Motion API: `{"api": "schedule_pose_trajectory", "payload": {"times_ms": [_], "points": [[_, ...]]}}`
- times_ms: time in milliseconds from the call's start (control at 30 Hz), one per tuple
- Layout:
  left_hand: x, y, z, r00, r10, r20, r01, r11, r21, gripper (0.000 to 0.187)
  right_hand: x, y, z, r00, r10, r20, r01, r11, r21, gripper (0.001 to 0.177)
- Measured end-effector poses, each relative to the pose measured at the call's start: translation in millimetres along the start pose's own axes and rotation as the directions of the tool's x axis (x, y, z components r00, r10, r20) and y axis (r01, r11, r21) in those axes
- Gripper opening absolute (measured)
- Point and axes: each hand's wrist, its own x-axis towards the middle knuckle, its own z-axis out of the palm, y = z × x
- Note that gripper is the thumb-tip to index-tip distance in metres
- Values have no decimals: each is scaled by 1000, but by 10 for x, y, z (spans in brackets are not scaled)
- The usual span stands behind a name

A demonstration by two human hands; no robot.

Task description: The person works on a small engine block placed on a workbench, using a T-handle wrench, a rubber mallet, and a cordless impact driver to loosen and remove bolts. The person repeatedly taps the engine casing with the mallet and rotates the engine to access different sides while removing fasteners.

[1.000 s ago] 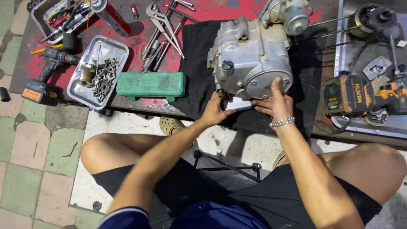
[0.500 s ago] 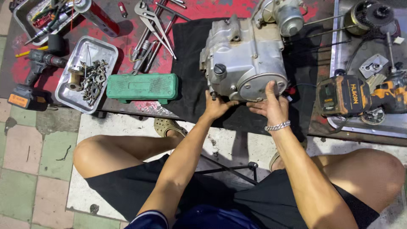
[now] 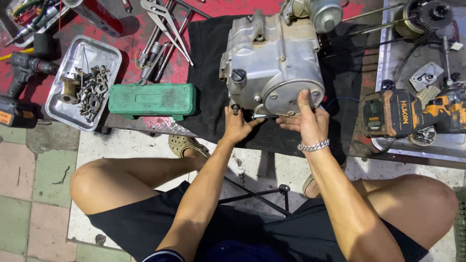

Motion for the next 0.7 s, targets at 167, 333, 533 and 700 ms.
{"api": "schedule_pose_trajectory", "payload": {"times_ms": [167, 333, 533, 700], "points": [[104, -42, 118, 973, 36, -228, -66, 990, -126, 57, -15, -6, 21, 1000, -17, -2, 17, 1000, 0, 93], [100, -1, 58, 988, -45, -146, 32, 996, -85, 53, 38, 23, -49, 999, -12, 48, 12, 1000, -5, 94], [188, -5, -8, 991, -118, -56, 110, 985, -132, 66, 47, -33, -90, 992, 58, 115, -58, 998, -8, 93], [310, -107, -26, 991, -135, 12, 135, 982, -129, 77, 125, -25, -220, 971, 121, 204, -118, 993, -23, 94]]}}
